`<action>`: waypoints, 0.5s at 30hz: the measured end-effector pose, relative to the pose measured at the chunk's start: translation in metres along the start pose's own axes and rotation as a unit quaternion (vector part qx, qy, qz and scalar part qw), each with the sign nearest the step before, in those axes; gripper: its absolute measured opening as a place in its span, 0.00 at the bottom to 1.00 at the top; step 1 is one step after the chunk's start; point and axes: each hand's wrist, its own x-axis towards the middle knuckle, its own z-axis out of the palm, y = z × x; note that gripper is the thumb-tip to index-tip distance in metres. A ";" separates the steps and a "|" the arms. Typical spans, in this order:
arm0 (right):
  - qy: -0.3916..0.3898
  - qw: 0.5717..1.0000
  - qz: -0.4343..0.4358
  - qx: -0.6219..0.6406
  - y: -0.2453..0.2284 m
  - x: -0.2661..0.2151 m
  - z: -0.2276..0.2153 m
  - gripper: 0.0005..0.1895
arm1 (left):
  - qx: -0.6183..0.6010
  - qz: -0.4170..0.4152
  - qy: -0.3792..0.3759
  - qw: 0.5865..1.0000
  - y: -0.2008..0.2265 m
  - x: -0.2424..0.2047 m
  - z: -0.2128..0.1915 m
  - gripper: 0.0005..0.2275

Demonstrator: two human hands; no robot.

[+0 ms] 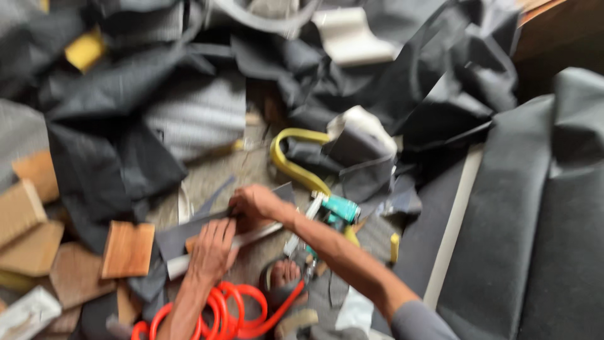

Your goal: The person prepares and upholsters small furniture components by aligning fabric pieces, placing wooden supports, and securing them with a pneumatic staple gun.

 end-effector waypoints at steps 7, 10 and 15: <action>0.039 0.991 -0.038 -0.125 -0.015 0.017 -0.005 0.02 | 0.046 0.038 0.043 0.997 -0.011 -0.003 0.005 0.30; 0.077 0.997 0.017 0.001 -0.029 0.009 0.000 0.07 | 0.043 0.024 0.000 0.999 -0.015 -0.002 0.002 0.31; 0.098 0.993 0.063 0.016 -0.042 0.015 -0.014 0.05 | 0.040 0.030 -0.013 0.999 -0.023 -0.001 0.006 0.31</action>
